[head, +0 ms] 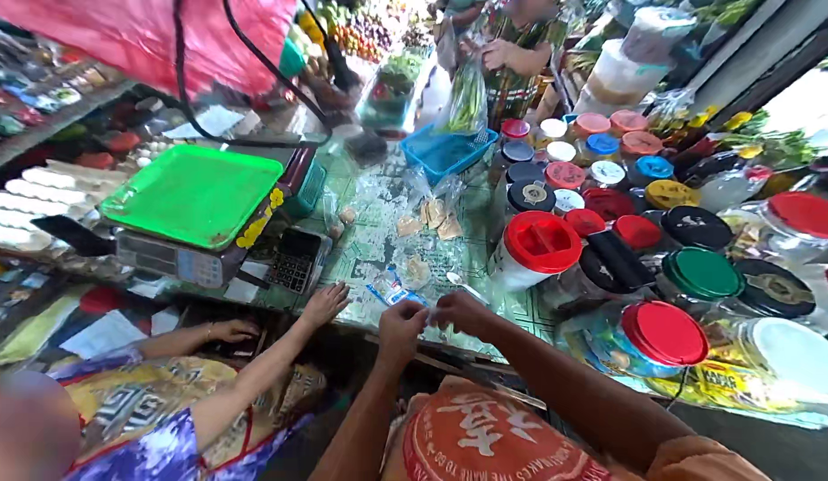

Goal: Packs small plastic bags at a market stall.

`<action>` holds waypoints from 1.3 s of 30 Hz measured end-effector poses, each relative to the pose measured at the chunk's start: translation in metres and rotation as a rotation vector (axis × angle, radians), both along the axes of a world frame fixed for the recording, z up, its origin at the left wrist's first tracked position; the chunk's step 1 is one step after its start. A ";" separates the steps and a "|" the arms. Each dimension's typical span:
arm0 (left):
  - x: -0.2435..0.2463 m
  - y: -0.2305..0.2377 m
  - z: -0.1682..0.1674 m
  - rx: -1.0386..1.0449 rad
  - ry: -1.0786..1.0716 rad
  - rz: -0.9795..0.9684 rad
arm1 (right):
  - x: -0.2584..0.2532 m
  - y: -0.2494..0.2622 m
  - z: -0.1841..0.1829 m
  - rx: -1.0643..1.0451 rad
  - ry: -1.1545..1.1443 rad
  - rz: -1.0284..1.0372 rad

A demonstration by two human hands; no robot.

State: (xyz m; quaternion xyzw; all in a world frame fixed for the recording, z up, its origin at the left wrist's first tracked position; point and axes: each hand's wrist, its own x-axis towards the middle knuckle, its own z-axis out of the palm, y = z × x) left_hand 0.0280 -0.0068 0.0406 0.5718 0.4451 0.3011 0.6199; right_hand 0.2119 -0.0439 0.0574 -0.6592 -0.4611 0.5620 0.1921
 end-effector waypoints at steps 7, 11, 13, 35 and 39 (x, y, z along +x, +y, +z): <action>0.047 -0.014 -0.042 0.540 0.217 0.010 | 0.028 -0.013 -0.022 -0.145 0.934 -0.660; 0.064 0.012 -0.062 0.570 0.271 0.025 | 0.037 0.009 -0.032 -0.111 0.935 -0.657; 0.075 0.034 -0.063 0.383 0.259 0.035 | 0.043 0.024 -0.040 -0.090 0.886 -0.683; 0.170 0.280 -0.123 0.403 0.171 -0.164 | 0.104 0.217 -0.078 0.138 0.410 -0.928; 0.175 0.312 -0.131 0.378 0.054 -0.270 | 0.125 0.241 -0.087 0.154 0.299 -0.762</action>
